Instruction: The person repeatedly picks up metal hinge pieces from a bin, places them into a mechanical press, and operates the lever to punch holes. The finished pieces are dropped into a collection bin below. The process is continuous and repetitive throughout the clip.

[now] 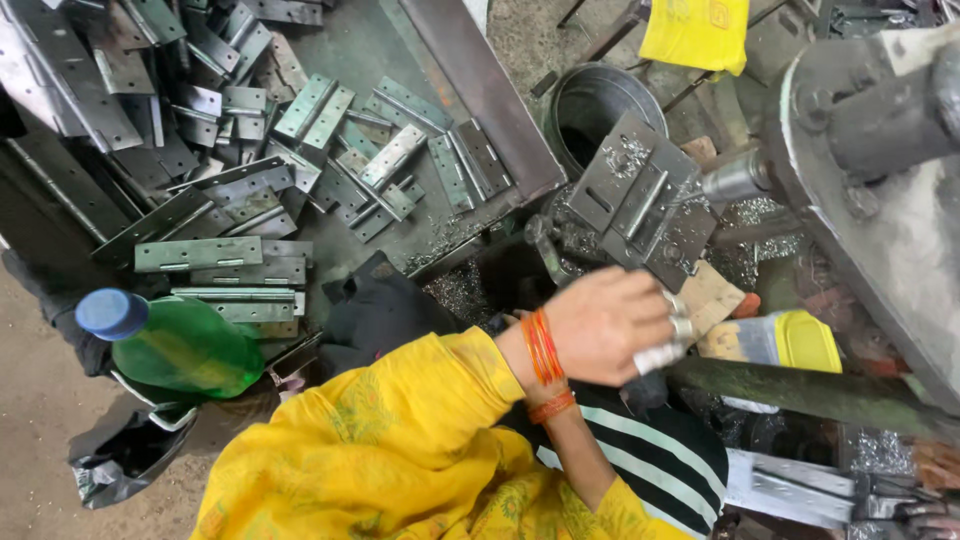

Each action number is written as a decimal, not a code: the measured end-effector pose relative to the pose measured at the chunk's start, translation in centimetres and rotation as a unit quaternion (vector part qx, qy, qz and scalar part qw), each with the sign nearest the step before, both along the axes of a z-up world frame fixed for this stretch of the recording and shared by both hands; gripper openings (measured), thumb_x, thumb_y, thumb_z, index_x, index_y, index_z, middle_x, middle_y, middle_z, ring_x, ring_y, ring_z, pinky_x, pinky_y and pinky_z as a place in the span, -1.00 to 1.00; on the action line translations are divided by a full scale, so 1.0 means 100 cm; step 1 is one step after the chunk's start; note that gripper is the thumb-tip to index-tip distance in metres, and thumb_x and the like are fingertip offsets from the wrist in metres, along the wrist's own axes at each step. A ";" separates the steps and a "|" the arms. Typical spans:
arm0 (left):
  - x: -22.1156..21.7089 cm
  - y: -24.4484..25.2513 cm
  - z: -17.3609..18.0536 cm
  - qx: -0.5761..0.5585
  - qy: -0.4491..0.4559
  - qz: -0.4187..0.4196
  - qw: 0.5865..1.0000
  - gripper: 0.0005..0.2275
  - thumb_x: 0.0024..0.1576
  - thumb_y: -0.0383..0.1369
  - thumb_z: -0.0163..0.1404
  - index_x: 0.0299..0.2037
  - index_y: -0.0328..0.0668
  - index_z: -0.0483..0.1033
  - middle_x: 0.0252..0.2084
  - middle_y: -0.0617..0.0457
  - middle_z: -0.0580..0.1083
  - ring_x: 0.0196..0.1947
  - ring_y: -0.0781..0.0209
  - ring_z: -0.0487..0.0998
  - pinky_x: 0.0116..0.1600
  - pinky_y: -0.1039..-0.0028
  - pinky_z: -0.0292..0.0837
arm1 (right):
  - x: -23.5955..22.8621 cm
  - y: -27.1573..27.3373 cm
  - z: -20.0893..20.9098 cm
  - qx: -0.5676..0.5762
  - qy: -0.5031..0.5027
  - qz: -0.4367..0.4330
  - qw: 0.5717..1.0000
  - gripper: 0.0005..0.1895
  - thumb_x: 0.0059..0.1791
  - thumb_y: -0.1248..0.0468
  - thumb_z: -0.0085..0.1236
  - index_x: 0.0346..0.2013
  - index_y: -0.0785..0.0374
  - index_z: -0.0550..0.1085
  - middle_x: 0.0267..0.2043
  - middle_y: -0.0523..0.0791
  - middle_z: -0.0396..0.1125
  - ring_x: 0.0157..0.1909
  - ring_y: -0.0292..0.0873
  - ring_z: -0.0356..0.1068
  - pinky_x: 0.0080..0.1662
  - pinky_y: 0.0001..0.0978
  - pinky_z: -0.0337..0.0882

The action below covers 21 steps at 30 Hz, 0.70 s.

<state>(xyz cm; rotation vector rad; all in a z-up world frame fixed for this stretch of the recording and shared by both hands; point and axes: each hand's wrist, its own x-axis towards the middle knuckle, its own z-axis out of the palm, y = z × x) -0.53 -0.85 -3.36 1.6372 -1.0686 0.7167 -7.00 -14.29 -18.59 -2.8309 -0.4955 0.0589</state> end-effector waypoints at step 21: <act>-0.007 0.021 -0.012 0.097 0.200 0.062 0.973 -0.87 0.10 -0.30 -0.02 -0.33 -0.11 0.56 -0.27 0.10 0.47 -0.11 0.13 0.50 -0.13 0.29 0.44 | 0.191 0.015 -0.308 -0.341 0.254 0.050 0.904 -0.45 0.15 -0.03 -0.13 0.30 0.25 0.40 0.45 0.05 0.17 0.49 0.10 0.13 0.39 -0.06 0.16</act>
